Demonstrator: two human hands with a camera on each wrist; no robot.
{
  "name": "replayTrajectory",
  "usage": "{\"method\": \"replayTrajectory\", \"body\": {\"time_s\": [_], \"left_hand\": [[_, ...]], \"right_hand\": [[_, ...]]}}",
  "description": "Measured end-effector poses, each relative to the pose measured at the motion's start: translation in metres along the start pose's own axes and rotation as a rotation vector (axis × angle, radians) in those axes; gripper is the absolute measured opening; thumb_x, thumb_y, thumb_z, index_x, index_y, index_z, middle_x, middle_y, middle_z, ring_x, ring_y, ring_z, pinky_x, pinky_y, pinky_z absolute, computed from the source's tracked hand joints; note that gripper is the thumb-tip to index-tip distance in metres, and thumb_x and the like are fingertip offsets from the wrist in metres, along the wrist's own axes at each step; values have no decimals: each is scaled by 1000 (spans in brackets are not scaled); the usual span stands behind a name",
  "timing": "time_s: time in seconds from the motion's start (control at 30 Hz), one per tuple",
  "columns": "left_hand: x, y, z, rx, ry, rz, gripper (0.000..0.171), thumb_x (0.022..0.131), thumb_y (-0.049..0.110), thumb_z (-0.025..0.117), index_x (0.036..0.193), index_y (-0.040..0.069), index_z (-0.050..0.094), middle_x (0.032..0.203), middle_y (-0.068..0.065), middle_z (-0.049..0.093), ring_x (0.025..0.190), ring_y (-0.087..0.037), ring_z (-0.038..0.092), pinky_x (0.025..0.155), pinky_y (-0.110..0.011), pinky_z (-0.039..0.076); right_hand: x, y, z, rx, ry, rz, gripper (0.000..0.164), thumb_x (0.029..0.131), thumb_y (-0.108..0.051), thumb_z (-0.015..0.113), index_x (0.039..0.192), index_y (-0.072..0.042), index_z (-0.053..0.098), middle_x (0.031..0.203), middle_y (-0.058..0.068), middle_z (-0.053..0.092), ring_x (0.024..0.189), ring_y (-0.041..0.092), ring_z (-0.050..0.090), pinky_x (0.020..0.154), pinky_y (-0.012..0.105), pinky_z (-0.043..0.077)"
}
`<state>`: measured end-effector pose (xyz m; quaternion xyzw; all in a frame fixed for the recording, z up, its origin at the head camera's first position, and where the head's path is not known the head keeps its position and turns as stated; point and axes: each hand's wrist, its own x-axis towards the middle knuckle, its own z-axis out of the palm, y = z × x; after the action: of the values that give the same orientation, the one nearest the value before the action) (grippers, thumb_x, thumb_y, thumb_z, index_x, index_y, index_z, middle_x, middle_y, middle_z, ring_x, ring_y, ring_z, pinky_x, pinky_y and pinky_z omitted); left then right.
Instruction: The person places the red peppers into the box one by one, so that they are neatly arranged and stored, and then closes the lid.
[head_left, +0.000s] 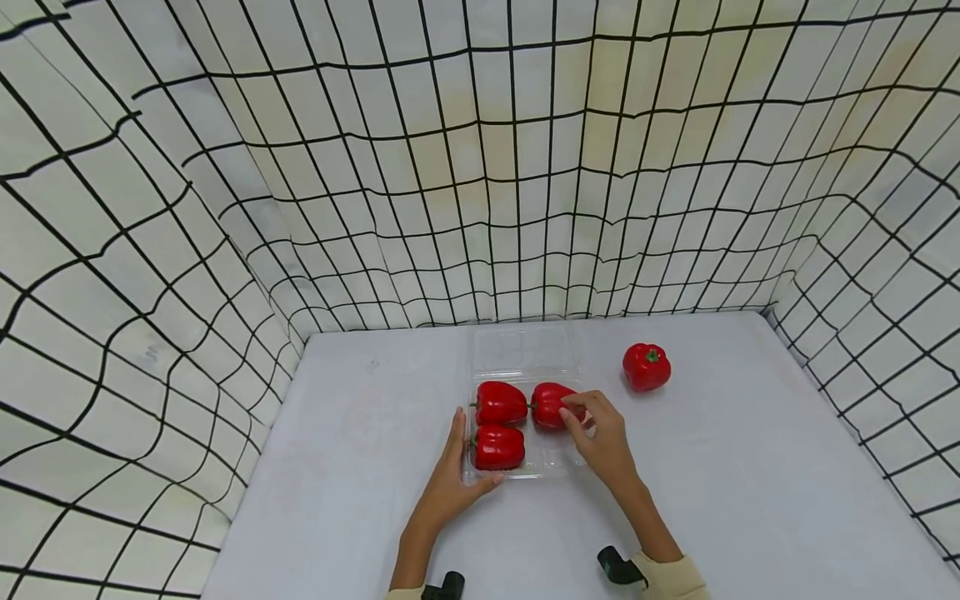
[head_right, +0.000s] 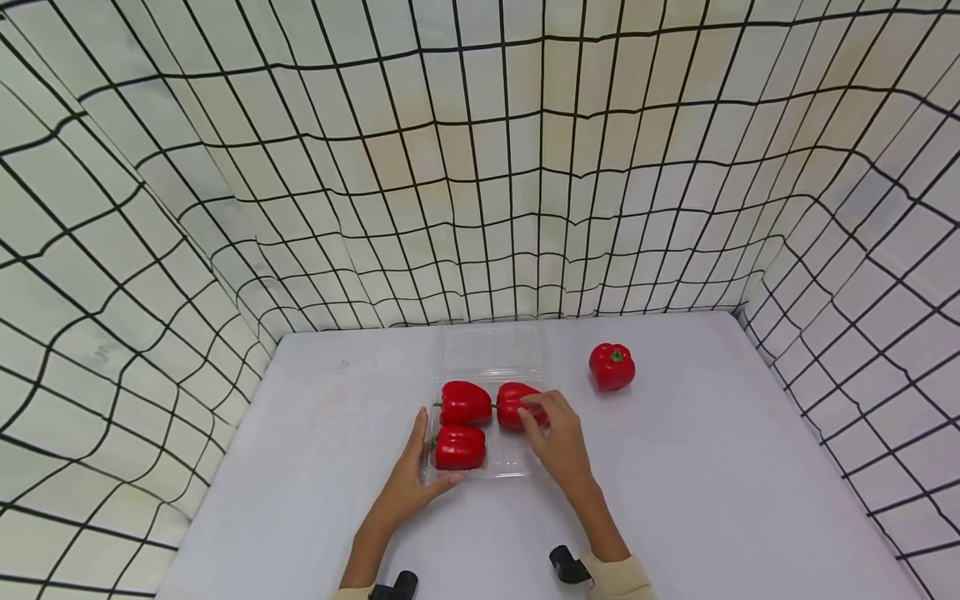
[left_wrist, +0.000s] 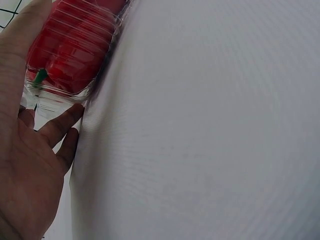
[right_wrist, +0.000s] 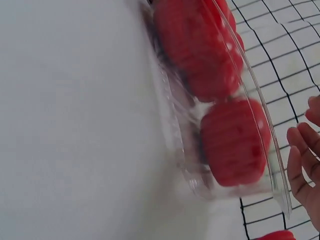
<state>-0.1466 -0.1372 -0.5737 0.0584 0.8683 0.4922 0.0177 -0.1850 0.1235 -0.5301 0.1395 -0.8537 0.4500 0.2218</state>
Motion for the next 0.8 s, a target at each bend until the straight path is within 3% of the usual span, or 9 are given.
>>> {"method": "replayTrajectory", "body": {"time_s": [0.13,0.33,0.43,0.53,0.63,0.7,0.8], "left_hand": [[0,0,0,-7,-6,2,114,75,59,74,158,31,1,165,4,6,152,-28,12,115,-57,28],[-1,0,-2,-14,-13,4,112,76,56,75,158,33,1,166,3,6,153,-27,11,116,-56,27],[-1,0,-2,-14,-12,9,112,77,56,75,158,32,1,166,2,7,153,-29,12,116,-57,27],[-1,-1,-1,-17,-10,4,112,76,54,76,158,32,2,166,3,7,152,-28,12,116,-57,27],[-1,0,-1,-15,-7,2,112,76,54,76,158,32,2,166,3,7,152,-29,12,115,-57,28],[-1,0,-1,-10,-4,5,112,76,55,75,158,32,2,166,2,8,152,-29,13,115,-58,29],[-1,0,-1,-11,-5,4,112,76,56,75,158,33,1,166,1,8,152,-30,13,114,-58,29]], "right_hand": [[6,7,-13,-18,101,68,22,87,-9,73,108,-5,67,101,7,68,89,19,64,65,21,56],[14,23,-30,-51,276,121,27,87,-9,72,112,-2,66,105,12,66,93,24,64,67,2,44],[17,32,-36,-64,344,150,30,85,-7,74,113,0,65,106,16,63,95,25,61,68,-2,40],[19,40,-41,-91,381,230,38,85,-8,74,119,0,61,113,19,58,104,27,57,72,9,47],[22,47,-44,-80,402,338,52,85,-11,74,130,-1,52,126,21,49,118,31,50,81,34,55],[24,51,-45,-55,407,397,61,85,-13,74,137,-1,44,134,22,42,126,34,43,88,50,54],[27,56,-47,-38,401,451,71,86,-16,74,144,-3,35,142,22,35,135,34,35,100,59,47]]}}
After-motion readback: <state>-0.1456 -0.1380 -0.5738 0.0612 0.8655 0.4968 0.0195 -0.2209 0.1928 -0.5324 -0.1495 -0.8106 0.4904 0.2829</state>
